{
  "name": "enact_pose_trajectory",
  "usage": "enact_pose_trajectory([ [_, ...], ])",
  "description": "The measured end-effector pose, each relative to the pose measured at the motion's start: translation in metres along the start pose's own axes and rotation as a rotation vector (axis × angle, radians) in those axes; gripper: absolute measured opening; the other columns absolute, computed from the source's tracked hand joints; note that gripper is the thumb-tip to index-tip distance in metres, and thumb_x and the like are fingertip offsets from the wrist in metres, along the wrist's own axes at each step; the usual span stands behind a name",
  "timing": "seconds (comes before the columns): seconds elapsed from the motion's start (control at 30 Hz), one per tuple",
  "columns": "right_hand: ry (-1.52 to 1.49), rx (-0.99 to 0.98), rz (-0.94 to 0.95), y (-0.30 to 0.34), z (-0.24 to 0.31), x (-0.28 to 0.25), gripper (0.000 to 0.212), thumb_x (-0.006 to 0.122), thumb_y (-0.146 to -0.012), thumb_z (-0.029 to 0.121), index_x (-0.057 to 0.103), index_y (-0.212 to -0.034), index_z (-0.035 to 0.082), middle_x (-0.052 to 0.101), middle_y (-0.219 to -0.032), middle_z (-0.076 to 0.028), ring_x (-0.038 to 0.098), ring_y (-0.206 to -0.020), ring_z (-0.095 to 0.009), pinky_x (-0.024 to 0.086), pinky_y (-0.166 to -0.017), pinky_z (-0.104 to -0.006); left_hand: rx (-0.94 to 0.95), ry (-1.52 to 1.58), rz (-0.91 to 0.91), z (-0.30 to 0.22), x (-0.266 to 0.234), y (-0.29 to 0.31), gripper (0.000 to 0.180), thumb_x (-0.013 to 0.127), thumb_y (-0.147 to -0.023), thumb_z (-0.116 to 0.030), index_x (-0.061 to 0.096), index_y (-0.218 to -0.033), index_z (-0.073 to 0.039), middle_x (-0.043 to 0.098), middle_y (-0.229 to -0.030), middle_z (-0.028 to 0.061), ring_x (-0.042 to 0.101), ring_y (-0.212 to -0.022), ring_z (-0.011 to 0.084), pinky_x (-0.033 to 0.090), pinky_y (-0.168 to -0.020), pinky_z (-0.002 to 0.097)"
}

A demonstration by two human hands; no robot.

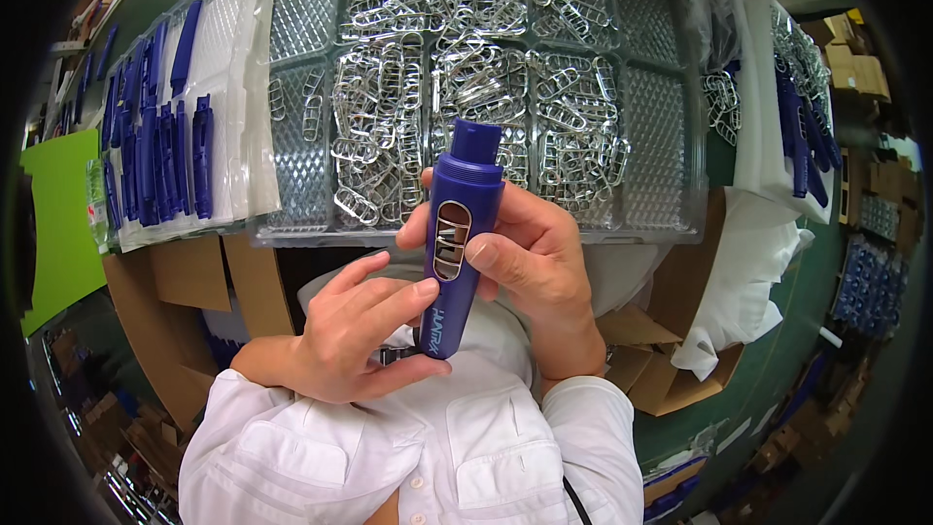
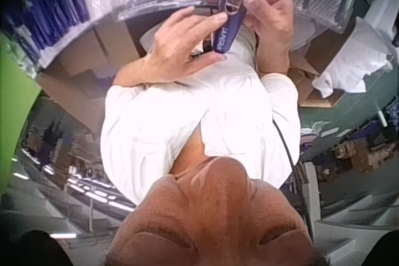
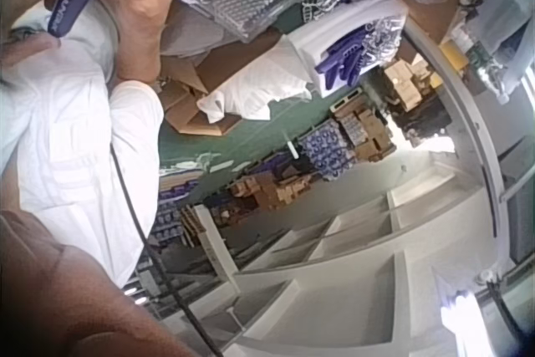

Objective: Assembling small metal and electronic components into blue plastic handheld device housings.

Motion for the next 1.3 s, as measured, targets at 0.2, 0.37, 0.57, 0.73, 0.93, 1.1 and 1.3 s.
enact_pose_trajectory([
  [0.2,-0.019,-0.016,0.006,0.0,-0.001,-0.002,0.066,0.072,-0.097,0.029,0.049,-0.144,-0.012,0.072,-0.116,-0.024,0.065,-0.076,-0.006,0.041,-0.053,-0.0154,-0.014,-0.013,-0.025,0.001,0.0,0.001,0.078,0.094,-0.074,-0.03,0.06,-0.138,-0.003,0.076,-0.106,0.0092,0.074,-0.09,0.0236,0.051,-0.101,0.0521],
  [0.37,-0.013,-0.04,0.023,-0.001,-0.001,-0.003,0.067,0.072,-0.097,0.029,0.048,-0.144,-0.012,0.072,-0.116,-0.025,0.064,-0.075,-0.006,0.041,-0.054,-0.0162,-0.012,-0.035,-0.029,0.003,0.0,0.001,0.076,0.093,-0.074,-0.029,0.06,-0.137,-0.004,0.076,-0.108,0.0109,0.074,-0.093,0.0246,0.051,-0.101,0.0519],
  [0.57,0.034,-0.007,0.009,-0.003,0.005,0.002,0.072,0.068,-0.099,0.033,0.043,-0.142,-0.019,0.069,-0.111,-0.032,0.07,-0.108,-0.037,0.059,-0.092,-0.0433,0.001,-0.058,-0.033,0.002,0.0,0.001,0.075,0.093,-0.073,-0.03,0.062,-0.136,-0.004,0.076,-0.108,0.0118,0.074,-0.096,0.0257,0.051,-0.101,0.052],
  [0.73,0.076,-0.012,0.02,-0.004,0.003,-0.005,0.072,0.066,-0.099,0.034,0.044,-0.142,-0.019,0.07,-0.11,-0.031,0.07,-0.108,-0.037,0.058,-0.092,-0.0436,-0.006,-0.06,-0.029,0.002,0.0,-0.002,0.074,0.093,-0.074,-0.031,0.063,-0.136,-0.004,0.075,-0.107,0.0111,0.073,-0.095,0.0251,0.051,-0.101,0.0519],
  [0.93,0.026,-0.026,0.023,-0.006,0.0,-0.007,0.065,0.068,-0.099,0.032,0.05,-0.143,-0.013,0.072,-0.115,-0.025,0.067,-0.081,-0.009,0.042,-0.058,-0.0159,-0.011,-0.064,-0.032,0.003,0.0,-0.003,0.074,0.093,-0.073,-0.033,0.064,-0.135,-0.003,0.075,-0.104,0.0096,0.073,-0.092,0.023,0.051,-0.101,0.0516],
  [1.1,0.043,0.005,0.004,-0.009,-0.002,-0.009,0.066,0.068,-0.098,0.033,0.05,-0.143,-0.012,0.073,-0.116,-0.024,0.066,-0.078,-0.007,0.04,-0.056,-0.0152,-0.004,-0.06,-0.041,0.005,0.0,-0.005,0.076,0.093,-0.073,-0.034,0.063,-0.136,-0.003,0.075,-0.102,0.0081,0.073,-0.089,0.022,0.051,-0.101,0.0512],
  [1.3,0.072,0.008,-0.164,-0.014,0.01,-0.012,0.074,0.084,-0.088,0.023,0.048,-0.145,-0.007,0.071,-0.11,-0.016,0.068,-0.078,-0.008,0.051,-0.057,-0.0179,-0.098,0.011,-0.024,0.014,-0.002,-0.008,0.084,0.094,-0.074,-0.032,0.057,-0.141,0.003,0.075,-0.104,0.0129,0.073,-0.086,0.0225,0.054,-0.096,0.0475],
])
Point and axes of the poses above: each hand's wrist, its own y-axis away from the middle knuckle, its own x-axis out of the palm, z = x × y, the point moved 8 cm from there along -y, towards the middle knuckle
